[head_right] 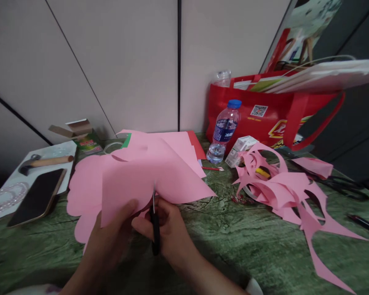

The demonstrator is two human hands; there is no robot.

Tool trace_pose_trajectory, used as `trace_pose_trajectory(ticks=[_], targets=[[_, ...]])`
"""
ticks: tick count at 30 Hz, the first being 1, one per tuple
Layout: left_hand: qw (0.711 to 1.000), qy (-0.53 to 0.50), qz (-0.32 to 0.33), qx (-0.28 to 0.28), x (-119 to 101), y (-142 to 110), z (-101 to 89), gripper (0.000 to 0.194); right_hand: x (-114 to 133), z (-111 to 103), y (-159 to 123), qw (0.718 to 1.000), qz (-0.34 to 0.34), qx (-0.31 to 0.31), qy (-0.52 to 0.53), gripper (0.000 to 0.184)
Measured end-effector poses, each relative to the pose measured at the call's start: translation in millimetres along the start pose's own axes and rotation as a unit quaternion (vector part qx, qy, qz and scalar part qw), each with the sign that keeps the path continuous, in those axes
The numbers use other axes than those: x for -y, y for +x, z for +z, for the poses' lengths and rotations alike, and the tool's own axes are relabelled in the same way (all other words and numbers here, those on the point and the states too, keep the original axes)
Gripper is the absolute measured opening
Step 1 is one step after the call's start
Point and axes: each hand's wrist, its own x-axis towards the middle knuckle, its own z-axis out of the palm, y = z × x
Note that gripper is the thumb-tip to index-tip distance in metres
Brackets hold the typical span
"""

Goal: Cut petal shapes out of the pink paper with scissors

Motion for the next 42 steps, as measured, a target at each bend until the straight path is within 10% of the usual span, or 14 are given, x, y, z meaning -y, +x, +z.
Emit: trace_pose_trajectory(ticks=[11, 21, 31, 42], targets=[[0.998, 0.067, -0.021, -0.008, -11.9, -5.4, 1.2, 0.016, -0.5, -0.5, 0.3, 1.000, -0.009, 0.005, -0.019, 0.022], [0.993, -0.079, -0.027, 0.085, -10.8, -4.8, 2.5, 0.013, 7.5, 1.6, -0.2, 1.000, -0.001, 0.023, 0.010, 0.024], [1.000, -0.009, 0.022, -0.011, -9.6, -12.3, 7.6, 0.011, 6.8, 1.4, -1.2, 1.000, 0.001, 0.019, -0.011, 0.027], [0.993, -0.094, -0.036, 0.055, -11.6, -7.5, 4.3, 0.016, 8.1, 0.5, -0.6, 0.999, -0.004, 0.036, -0.030, 0.034]])
